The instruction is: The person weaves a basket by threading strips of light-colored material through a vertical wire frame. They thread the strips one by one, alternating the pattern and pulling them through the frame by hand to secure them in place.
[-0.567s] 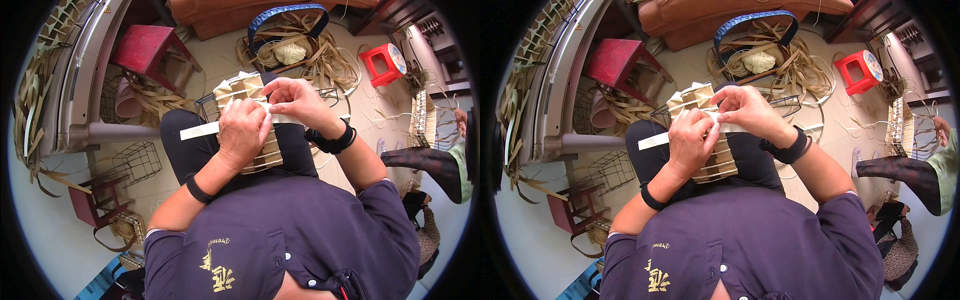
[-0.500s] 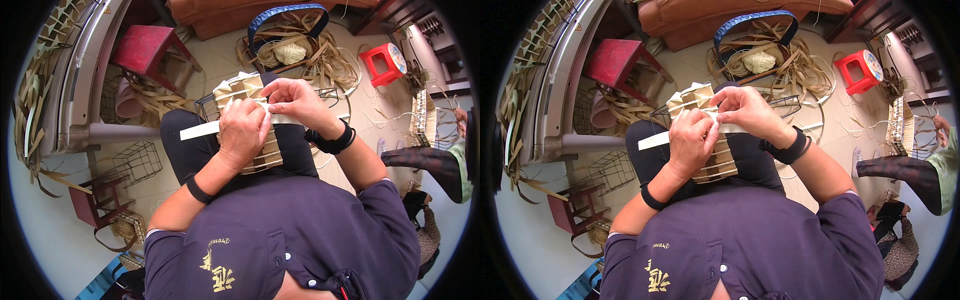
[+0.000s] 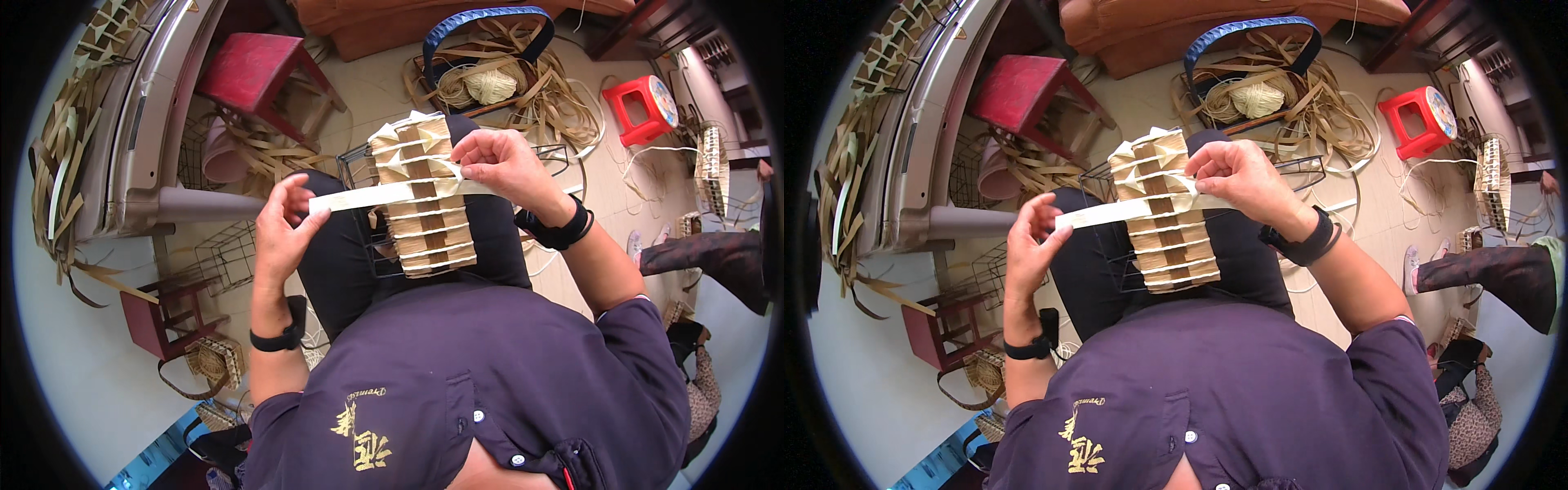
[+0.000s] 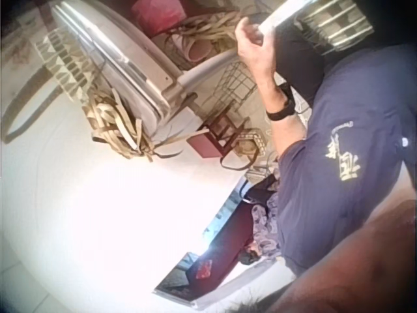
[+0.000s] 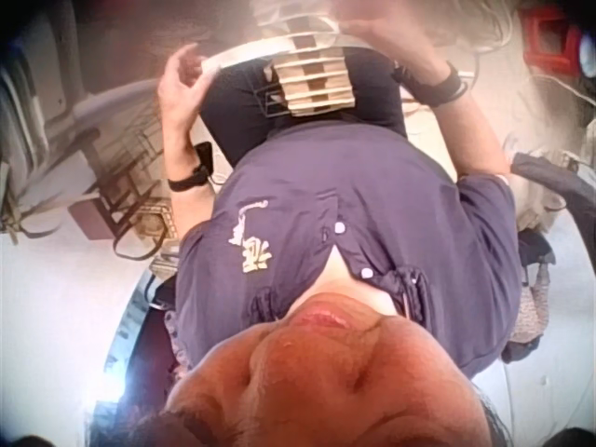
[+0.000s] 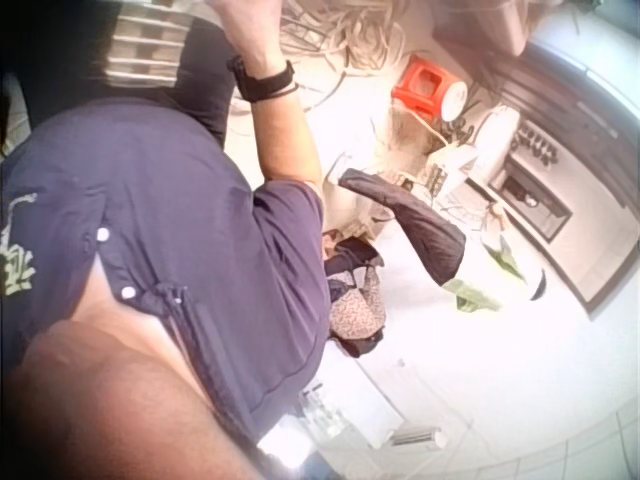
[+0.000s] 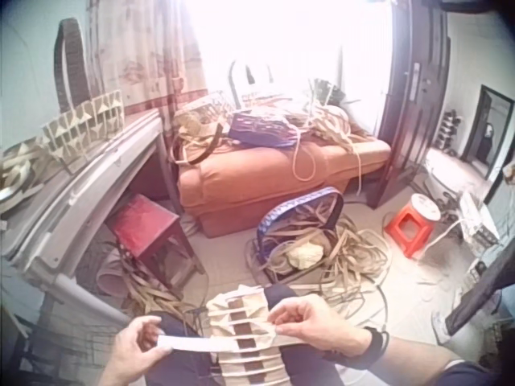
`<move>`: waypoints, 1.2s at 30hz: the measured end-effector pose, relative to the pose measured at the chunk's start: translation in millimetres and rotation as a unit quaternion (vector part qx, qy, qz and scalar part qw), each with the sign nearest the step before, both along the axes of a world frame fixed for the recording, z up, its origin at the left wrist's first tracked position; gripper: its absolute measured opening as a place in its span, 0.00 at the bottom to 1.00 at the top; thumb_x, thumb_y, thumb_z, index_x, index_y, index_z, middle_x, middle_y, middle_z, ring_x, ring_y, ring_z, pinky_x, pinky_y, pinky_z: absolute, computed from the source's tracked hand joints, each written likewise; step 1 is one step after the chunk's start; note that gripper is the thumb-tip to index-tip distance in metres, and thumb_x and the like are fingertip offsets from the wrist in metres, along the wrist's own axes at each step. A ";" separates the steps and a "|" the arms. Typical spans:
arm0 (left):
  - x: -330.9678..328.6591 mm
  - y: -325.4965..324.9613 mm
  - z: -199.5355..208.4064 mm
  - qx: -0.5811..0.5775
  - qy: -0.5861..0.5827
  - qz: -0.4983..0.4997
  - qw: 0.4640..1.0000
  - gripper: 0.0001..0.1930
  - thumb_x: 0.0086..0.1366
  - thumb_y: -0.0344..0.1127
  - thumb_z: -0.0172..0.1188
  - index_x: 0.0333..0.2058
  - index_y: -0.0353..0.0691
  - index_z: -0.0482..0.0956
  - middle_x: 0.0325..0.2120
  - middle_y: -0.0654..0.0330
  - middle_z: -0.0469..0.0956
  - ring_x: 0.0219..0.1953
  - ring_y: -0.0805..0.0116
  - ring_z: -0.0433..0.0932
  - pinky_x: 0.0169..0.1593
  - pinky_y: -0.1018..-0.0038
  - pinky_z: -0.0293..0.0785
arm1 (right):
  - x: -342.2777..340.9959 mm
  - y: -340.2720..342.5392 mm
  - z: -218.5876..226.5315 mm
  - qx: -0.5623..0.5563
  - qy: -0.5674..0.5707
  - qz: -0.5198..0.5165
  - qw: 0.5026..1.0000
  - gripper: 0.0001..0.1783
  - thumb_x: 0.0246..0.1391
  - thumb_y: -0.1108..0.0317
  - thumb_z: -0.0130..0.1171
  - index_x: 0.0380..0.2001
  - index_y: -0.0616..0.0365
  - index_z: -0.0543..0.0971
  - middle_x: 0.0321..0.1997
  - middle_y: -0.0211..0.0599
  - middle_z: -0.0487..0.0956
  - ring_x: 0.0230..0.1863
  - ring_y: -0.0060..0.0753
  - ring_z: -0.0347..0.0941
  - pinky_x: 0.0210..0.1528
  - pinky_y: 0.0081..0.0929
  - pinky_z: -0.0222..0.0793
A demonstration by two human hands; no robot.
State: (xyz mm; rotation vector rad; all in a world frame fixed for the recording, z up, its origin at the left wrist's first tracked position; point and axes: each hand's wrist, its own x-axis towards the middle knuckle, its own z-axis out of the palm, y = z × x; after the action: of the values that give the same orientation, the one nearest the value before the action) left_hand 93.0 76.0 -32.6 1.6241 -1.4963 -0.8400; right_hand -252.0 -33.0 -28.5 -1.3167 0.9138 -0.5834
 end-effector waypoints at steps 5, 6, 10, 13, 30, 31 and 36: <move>-16.3 3.3 -26.5 0.050 0.247 0.060 0.966 0.09 0.69 0.28 0.67 0.47 0.34 0.83 0.31 0.67 0.83 0.31 0.83 0.77 0.37 0.84 0.73 | 0.1 -0.8 -3.2 0.003 -0.007 -0.008 1.000 0.10 0.57 0.81 0.64 0.43 0.64 0.83 0.34 0.26 0.83 0.35 0.12 0.77 0.39 0.13 0.73; -13.5 3.6 -28.2 0.035 0.254 0.074 0.964 0.08 0.69 0.27 0.67 0.45 0.35 0.83 0.30 0.67 0.82 0.30 0.83 0.76 0.36 0.85 0.72 | 0.2 -1.1 -3.7 0.002 -0.004 -0.008 1.000 0.10 0.57 0.81 0.64 0.43 0.64 0.83 0.34 0.26 0.83 0.35 0.12 0.77 0.39 0.13 0.73; 7.8 7.1 -19.3 -0.005 0.228 0.103 0.968 0.06 0.68 0.23 0.65 0.43 0.35 0.84 0.27 0.73 0.78 0.27 0.88 0.71 0.31 0.87 0.64 | 0.9 -0.6 -3.7 -0.008 0.003 -0.003 1.000 0.09 0.58 0.81 0.64 0.42 0.64 0.83 0.34 0.27 0.83 0.35 0.12 0.77 0.39 0.14 0.74; 19.5 11.7 -12.7 -0.029 0.207 0.116 0.971 0.09 0.67 0.21 0.63 0.46 0.34 0.82 0.27 0.75 0.73 0.27 0.88 0.67 0.31 0.87 0.59 | 2.5 1.8 -3.7 -0.042 0.042 -0.001 0.998 0.10 0.57 0.81 0.64 0.43 0.63 0.83 0.32 0.28 0.83 0.34 0.12 0.77 0.39 0.15 0.73; 23.8 7.8 -15.7 0.018 0.181 0.081 0.980 0.13 0.66 0.21 0.61 0.50 0.35 0.80 0.30 0.75 0.71 0.29 0.87 0.64 0.33 0.86 0.58 | 26.3 -24.4 49.7 -0.488 0.281 0.316 0.763 0.08 0.50 0.77 0.62 0.35 0.55 0.79 0.33 0.40 0.80 0.39 0.51 0.81 0.37 0.42 0.76; 23.8 7.9 -17.3 0.009 0.169 0.085 0.982 0.13 0.67 0.21 0.60 0.49 0.35 0.80 0.28 0.76 0.70 0.28 0.88 0.63 0.32 0.86 0.57 | 24.8 -25.1 49.6 -0.482 0.264 0.319 0.772 0.08 0.51 0.77 0.63 0.36 0.56 0.79 0.34 0.39 0.80 0.39 0.52 0.81 0.37 0.42 0.76; 33.8 5.1 -15.8 0.072 0.161 0.063 0.982 0.13 0.64 0.23 0.64 0.48 0.37 0.82 0.28 0.71 0.74 0.29 0.81 0.71 0.33 0.81 0.65 | 22.7 -39.5 37.4 -0.471 0.184 0.306 0.807 0.08 0.50 0.79 0.61 0.34 0.57 0.82 0.35 0.39 0.81 0.38 0.50 0.81 0.39 0.42 0.76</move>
State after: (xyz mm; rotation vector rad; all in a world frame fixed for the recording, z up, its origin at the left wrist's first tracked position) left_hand 126.8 81.1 -48.4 1.5794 -1.1176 -1.1011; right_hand -229.3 -72.6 8.8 -2.5705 0.3977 -0.2425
